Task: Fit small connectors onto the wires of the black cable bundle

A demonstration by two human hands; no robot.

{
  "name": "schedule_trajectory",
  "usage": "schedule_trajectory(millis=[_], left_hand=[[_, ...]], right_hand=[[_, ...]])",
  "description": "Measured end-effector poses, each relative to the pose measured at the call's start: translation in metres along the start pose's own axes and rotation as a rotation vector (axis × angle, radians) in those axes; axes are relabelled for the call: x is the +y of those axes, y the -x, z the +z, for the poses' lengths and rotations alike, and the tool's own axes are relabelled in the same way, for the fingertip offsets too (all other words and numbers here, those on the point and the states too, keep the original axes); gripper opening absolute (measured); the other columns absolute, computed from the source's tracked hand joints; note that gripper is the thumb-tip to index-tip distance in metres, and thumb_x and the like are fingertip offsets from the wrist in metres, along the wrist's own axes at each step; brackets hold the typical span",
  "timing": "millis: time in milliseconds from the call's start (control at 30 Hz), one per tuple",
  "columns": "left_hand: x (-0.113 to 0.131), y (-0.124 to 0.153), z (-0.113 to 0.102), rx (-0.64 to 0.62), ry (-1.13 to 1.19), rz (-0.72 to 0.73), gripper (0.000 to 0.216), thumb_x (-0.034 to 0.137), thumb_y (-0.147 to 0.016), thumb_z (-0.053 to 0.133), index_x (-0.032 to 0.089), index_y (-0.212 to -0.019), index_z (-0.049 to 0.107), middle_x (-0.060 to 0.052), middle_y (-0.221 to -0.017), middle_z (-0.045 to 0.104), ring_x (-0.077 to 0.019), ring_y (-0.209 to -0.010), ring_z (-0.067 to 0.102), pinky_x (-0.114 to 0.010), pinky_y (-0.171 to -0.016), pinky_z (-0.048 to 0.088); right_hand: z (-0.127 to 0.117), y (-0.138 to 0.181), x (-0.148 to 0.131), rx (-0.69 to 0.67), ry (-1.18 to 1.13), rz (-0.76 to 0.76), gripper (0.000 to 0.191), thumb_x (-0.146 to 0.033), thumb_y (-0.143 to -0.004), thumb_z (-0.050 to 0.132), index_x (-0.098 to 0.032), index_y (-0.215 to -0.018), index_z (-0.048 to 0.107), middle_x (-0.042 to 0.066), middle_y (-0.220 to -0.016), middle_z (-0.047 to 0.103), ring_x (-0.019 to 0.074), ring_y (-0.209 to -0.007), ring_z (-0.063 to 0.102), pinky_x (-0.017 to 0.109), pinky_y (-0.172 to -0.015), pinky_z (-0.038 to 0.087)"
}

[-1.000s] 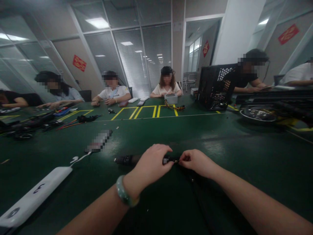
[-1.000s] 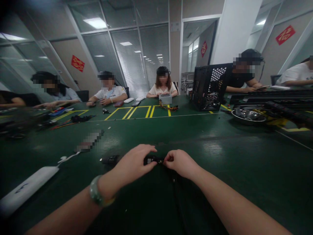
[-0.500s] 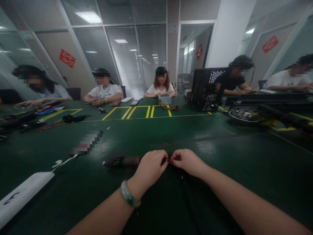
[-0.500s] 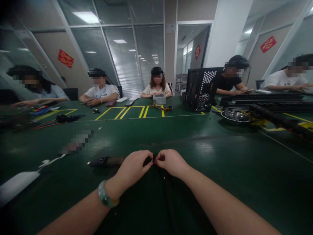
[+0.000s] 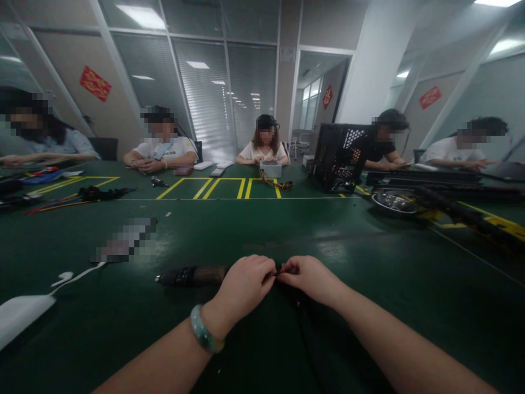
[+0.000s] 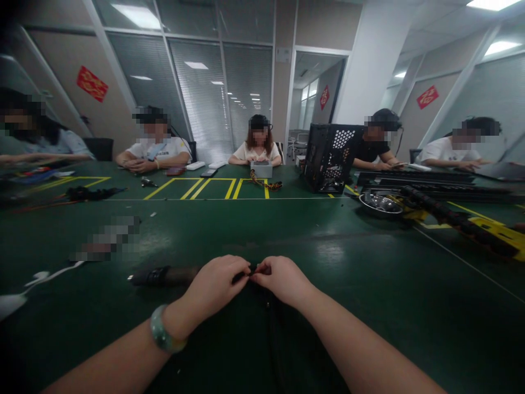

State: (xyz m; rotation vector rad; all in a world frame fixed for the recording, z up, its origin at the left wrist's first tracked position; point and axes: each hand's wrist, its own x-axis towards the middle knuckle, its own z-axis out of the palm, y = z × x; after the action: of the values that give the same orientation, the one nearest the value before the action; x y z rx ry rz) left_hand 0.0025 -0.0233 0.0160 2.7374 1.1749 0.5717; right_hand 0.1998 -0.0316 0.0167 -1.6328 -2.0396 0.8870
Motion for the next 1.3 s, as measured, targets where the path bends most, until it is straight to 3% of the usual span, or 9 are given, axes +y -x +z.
schedule_trajectory(millis=[333, 533, 733, 900, 1133, 1300], left_hand=[[-0.005, 0.002, 0.003, -0.003, 0.039, -0.003, 0.012, 0.016, -0.086, 0.058, 0.022, -0.095, 0.062, -0.002, -0.096, 0.065, -0.0206, -0.09, 0.06, -0.037, -0.083, 0.046], [-0.006, 0.003, -0.001, -0.011, 0.02, -0.027, 0.022, 0.022, -0.087, 0.059, 0.024, -0.109, 0.058, -0.003, -0.105, 0.065, -0.0215, -0.096, 0.061, -0.036, -0.085, 0.047], [-0.01, 0.003, 0.0, -0.003, 0.01, -0.008, 0.01, 0.024, -0.087, 0.058, 0.024, -0.097, 0.06, -0.003, -0.106, 0.065, -0.0224, -0.097, 0.062, -0.037, -0.085, 0.048], [-0.012, 0.002, 0.002, -0.007, 0.019, 0.006, 0.012, 0.022, -0.086, 0.057, 0.024, -0.097, 0.061, -0.003, -0.102, 0.066, -0.0217, -0.093, 0.062, -0.036, -0.082, 0.048], [-0.013, 0.001, 0.002, -0.028, 0.026, 0.0, 0.01, 0.021, -0.085, 0.058, 0.025, -0.093, 0.06, 0.0, -0.098, 0.065, -0.0211, -0.09, 0.061, -0.036, -0.08, 0.046], [-0.013, 0.0, 0.003, -0.024, 0.009, -0.002, 0.011, 0.021, -0.086, 0.055, 0.024, -0.095, 0.06, -0.002, -0.094, 0.065, -0.0203, -0.087, 0.06, -0.033, -0.077, 0.045]], right_hand=[[0.009, -0.006, 0.006, 0.038, -0.016, -0.134, 0.012, -0.029, -0.083, 0.062, -0.019, -0.084, 0.068, -0.001, -0.076, 0.07, 0.0121, -0.067, 0.062, 0.019, -0.056, 0.04], [0.008, -0.006, 0.005, -0.021, -0.096, -0.073, 0.013, -0.029, -0.086, 0.061, -0.018, -0.088, 0.067, 0.0, -0.078, 0.071, 0.0097, -0.06, 0.06, 0.017, -0.052, 0.039], [0.007, -0.007, 0.004, -0.066, -0.132, -0.092, 0.011, -0.026, -0.085, 0.06, -0.017, -0.088, 0.065, 0.0, -0.072, 0.071, 0.0107, -0.064, 0.064, 0.017, -0.055, 0.042], [0.008, -0.009, 0.006, -0.097, -0.085, -0.054, 0.013, -0.028, -0.084, 0.06, -0.017, -0.089, 0.066, -0.002, -0.065, 0.069, 0.01, -0.055, 0.062, 0.016, -0.049, 0.039], [0.01, -0.008, 0.007, -0.061, -0.071, -0.077, 0.011, -0.027, -0.082, 0.061, -0.018, -0.087, 0.066, -0.004, -0.062, 0.068, 0.0091, -0.053, 0.061, 0.016, -0.047, 0.037], [0.016, -0.009, 0.004, 0.046, -0.044, -0.073, 0.007, -0.023, -0.082, 0.062, -0.018, -0.084, 0.066, -0.004, -0.063, 0.067, 0.0085, -0.055, 0.059, 0.016, -0.049, 0.035]])
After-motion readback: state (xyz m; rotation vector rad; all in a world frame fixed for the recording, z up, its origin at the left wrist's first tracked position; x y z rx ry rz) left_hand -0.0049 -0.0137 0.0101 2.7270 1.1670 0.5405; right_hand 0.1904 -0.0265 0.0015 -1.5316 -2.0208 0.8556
